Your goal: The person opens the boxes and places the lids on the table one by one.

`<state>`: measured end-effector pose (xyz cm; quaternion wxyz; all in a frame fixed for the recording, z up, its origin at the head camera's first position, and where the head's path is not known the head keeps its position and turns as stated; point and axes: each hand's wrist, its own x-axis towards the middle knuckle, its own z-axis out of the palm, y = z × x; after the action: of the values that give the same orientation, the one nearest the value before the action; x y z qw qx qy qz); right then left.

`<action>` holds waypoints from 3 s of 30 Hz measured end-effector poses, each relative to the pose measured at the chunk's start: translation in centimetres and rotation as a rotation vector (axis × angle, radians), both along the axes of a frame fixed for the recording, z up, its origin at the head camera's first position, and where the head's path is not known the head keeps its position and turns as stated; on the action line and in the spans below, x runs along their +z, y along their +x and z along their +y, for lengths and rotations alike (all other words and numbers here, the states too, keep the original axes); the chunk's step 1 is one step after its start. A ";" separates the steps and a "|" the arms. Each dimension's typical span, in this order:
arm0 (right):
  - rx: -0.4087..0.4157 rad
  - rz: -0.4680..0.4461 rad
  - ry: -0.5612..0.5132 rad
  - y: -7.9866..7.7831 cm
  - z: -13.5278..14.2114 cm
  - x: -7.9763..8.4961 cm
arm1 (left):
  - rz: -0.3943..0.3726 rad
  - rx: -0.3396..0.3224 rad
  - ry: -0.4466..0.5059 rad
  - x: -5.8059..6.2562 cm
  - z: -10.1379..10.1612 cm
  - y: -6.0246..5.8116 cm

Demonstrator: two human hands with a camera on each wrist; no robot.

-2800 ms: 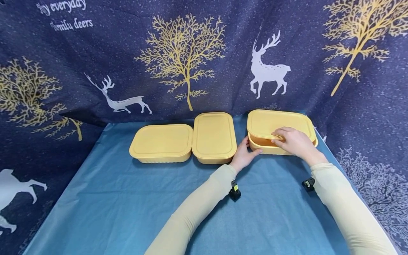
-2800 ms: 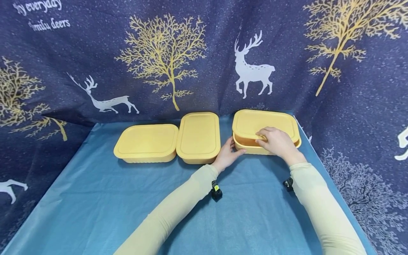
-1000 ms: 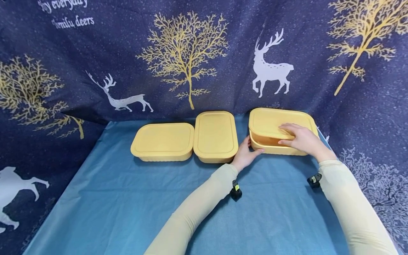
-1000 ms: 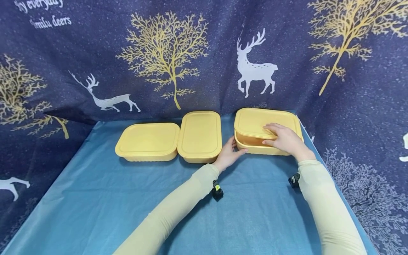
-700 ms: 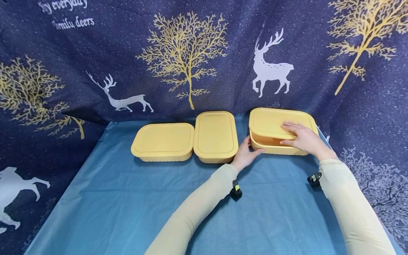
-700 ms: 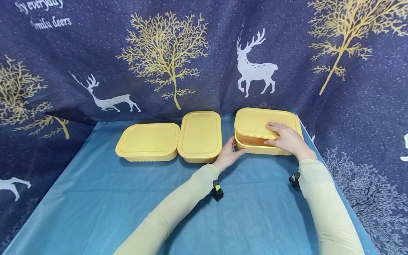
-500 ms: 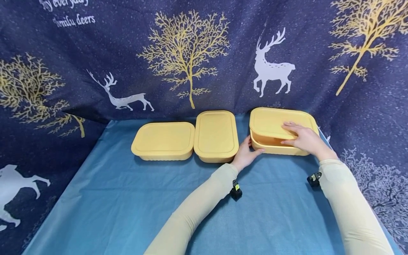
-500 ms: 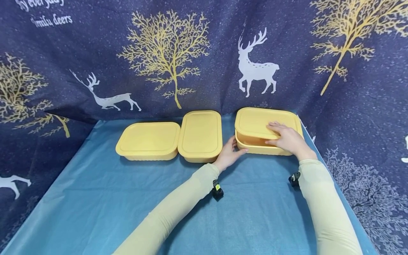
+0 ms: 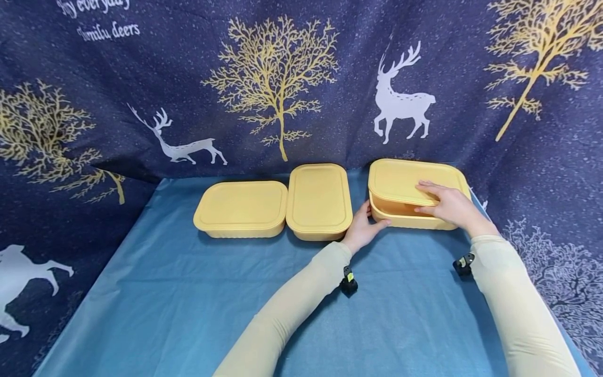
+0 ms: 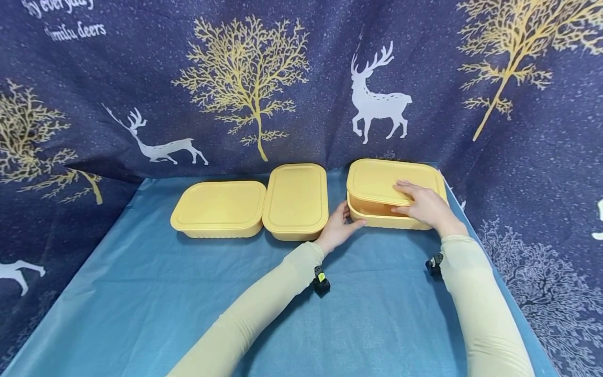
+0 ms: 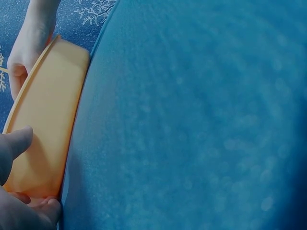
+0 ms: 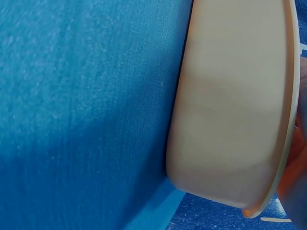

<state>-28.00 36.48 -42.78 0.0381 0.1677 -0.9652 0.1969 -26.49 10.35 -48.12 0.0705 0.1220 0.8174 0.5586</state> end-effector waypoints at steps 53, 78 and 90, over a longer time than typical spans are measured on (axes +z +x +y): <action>0.009 0.009 -0.016 0.8 0.5 0.3 | 0.452 -0.320 -0.786 5.4 2.2 -5.6; -0.017 0.022 -0.031 1.4 0.5 0.6 | 0.556 -0.291 -0.765 4.5 2.8 -5.9; -0.038 0.094 -0.017 2.2 0.7 1.8 | 0.561 -0.329 -0.728 5.3 2.2 -6.1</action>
<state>-25.75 37.22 -40.98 0.0886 0.1581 -0.9636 0.1963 -32.57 12.52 -42.82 -0.0270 0.3626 0.9171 0.1635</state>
